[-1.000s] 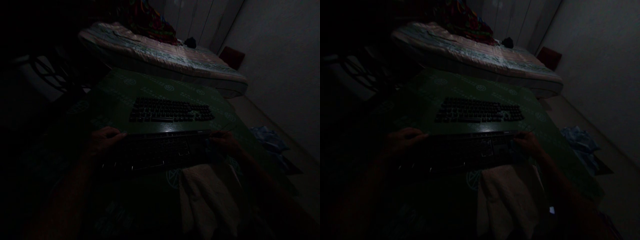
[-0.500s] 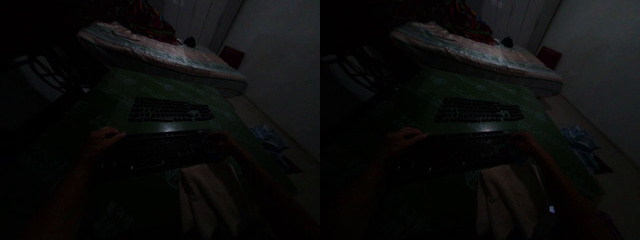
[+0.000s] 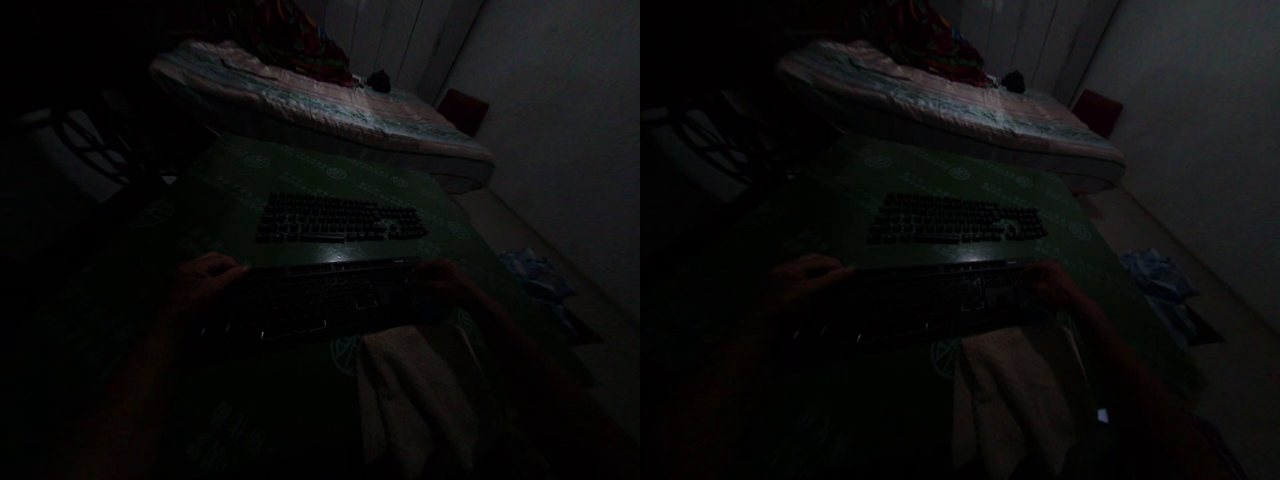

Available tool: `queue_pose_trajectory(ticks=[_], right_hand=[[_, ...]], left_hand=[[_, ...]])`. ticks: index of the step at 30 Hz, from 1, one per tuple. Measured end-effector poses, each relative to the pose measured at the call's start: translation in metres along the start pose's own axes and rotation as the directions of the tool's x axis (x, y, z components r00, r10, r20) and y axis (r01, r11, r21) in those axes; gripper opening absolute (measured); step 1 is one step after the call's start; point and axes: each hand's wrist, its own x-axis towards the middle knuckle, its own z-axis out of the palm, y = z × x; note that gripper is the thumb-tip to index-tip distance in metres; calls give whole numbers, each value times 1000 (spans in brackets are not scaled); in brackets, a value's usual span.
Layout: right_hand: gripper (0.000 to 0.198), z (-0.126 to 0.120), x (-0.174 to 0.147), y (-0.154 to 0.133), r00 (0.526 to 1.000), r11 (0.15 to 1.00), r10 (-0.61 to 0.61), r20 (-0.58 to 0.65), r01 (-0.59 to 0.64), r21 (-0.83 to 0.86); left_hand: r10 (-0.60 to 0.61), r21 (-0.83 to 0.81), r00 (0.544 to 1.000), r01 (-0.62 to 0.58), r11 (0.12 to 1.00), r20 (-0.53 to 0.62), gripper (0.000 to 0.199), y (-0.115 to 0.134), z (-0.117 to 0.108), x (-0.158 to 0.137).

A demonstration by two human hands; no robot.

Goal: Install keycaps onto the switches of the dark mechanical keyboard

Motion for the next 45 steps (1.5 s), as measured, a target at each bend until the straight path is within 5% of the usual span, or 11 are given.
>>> queue_pose_trajectory(ticks=[11,19,34,39,45], right_hand=[[25,-3,-3,-4,988,996,73,-138,-65,58],[19,-1,-4,-6,985,990,143,-98,-143,2],[19,4,-13,-4,974,989,131,-187,-116,89],[20,4,-19,2,979,984,156,-131,-144,101],[24,7,-21,-3,964,979,150,-221,-113,172]], left_hand=[[-32,11,999,32,999,-4,45,5,-1,-2],[-21,-8,1000,21,1000,-12,45,0,2,-1],[-23,2,1000,23,1000,-9,43,4,-1,-2],[-33,12,999,33,999,9,45,4,-2,-1],[-30,20,1000,30,999,-6,44,5,-1,-1]])
